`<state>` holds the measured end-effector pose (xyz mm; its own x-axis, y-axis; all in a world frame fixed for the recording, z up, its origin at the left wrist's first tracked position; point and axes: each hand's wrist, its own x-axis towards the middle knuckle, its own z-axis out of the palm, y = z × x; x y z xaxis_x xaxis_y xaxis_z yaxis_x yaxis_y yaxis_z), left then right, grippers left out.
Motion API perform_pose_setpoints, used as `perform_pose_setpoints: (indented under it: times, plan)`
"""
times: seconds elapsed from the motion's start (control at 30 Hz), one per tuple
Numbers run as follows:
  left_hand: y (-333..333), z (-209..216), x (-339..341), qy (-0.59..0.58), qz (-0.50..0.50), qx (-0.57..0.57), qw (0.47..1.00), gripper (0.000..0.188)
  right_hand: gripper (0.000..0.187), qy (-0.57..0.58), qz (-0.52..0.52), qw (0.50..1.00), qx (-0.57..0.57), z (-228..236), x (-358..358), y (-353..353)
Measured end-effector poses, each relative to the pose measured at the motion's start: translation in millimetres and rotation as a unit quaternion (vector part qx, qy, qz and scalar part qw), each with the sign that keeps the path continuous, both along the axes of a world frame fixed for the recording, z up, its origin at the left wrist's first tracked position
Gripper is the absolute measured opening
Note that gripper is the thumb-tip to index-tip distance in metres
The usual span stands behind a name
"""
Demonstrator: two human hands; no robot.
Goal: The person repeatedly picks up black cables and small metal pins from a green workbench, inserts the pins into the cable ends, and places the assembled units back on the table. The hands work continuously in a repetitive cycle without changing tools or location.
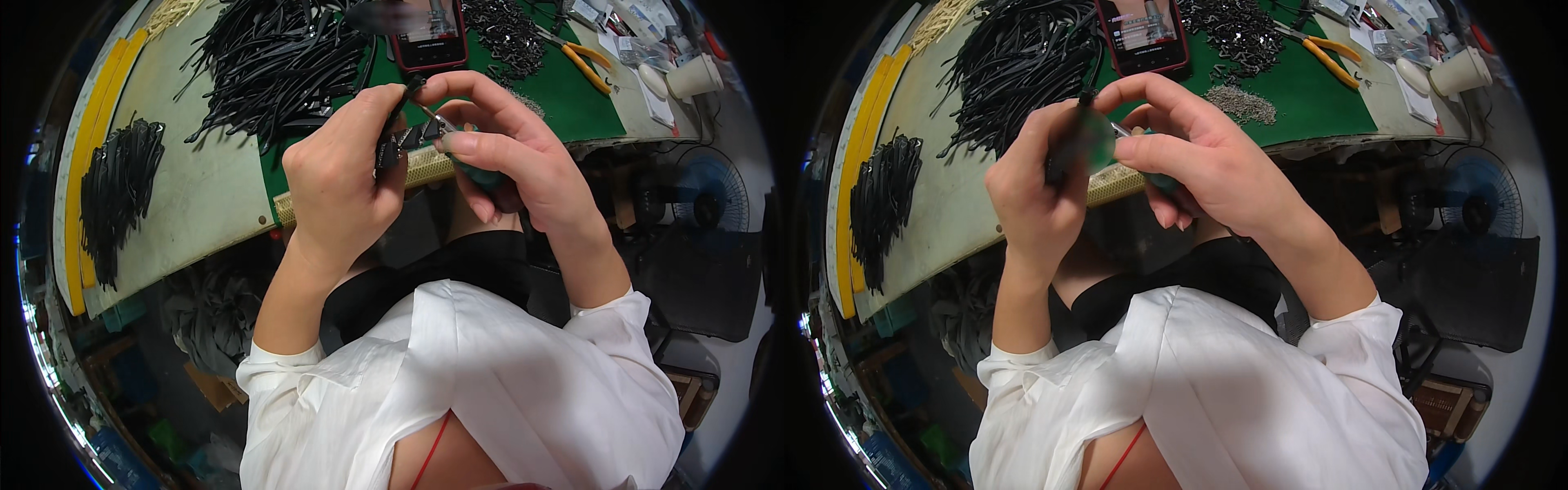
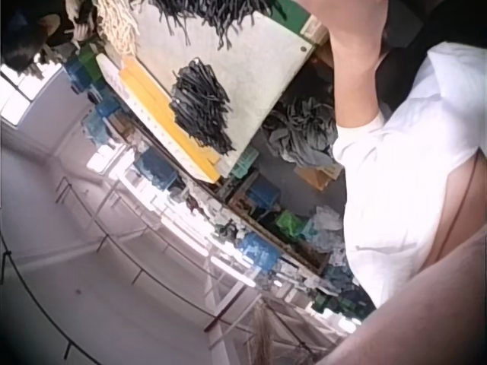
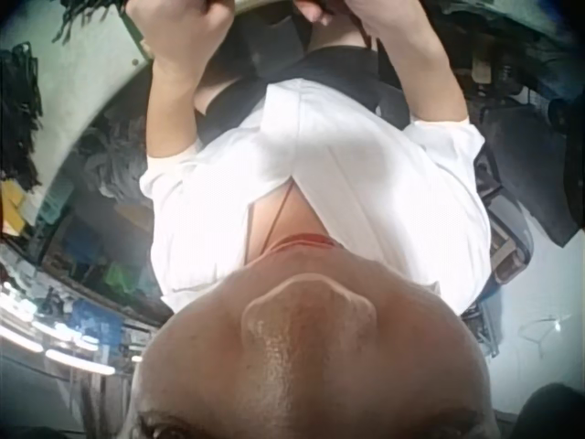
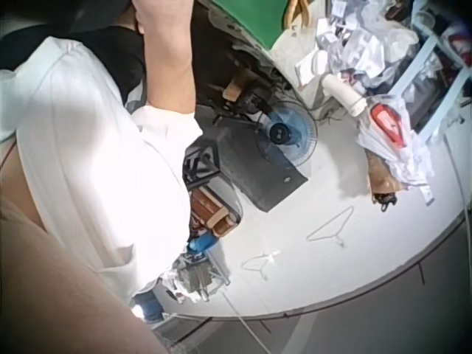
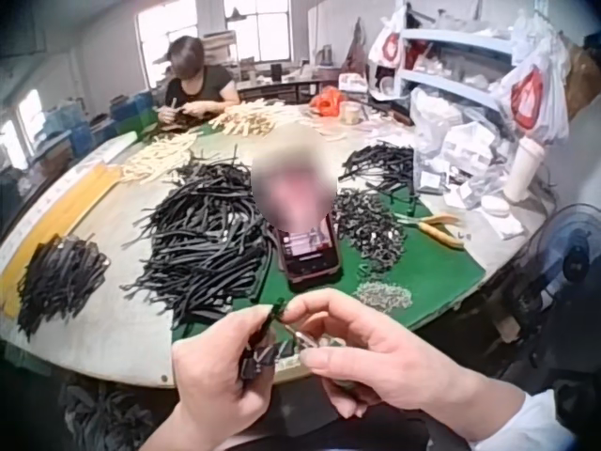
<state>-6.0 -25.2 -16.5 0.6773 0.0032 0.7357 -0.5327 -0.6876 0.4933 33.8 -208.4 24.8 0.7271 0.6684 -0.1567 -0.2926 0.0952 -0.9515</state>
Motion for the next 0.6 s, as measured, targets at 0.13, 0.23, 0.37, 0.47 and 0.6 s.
perform_pose_setpoints:
  times: [0.13,0.23,0.37,0.47,0.6]
  plan:
    - [3.2,1.0,0.5,-0.016,-0.01,0.036,0.999,0.045,0.032,-0.018,-0.012,0.999,-0.034,-3.2,-2.6,-1.5]
    - [9.6,-0.6,1.9,-0.007,-0.022,0.069,0.997,0.047,0.027,-0.139,-0.034,0.986,-0.084,-8.9,-5.1,1.0]
    - [13.4,-6.3,3.2,0.017,-0.015,0.116,0.993,0.041,0.035,-0.463,-0.115,0.858,-0.189,-37.1,-4.5,10.0]
    - [7.8,-6.2,4.3,0.07,0.04,0.187,0.979,0.032,0.047,-0.555,-0.135,0.779,-0.257,-46.6,-6.4,16.3]
    - [15.1,-0.2,20.2,0.049,0.159,0.224,0.96,0.015,0.054,-0.502,-0.118,0.801,-0.304,-45.7,-10.5,14.2]
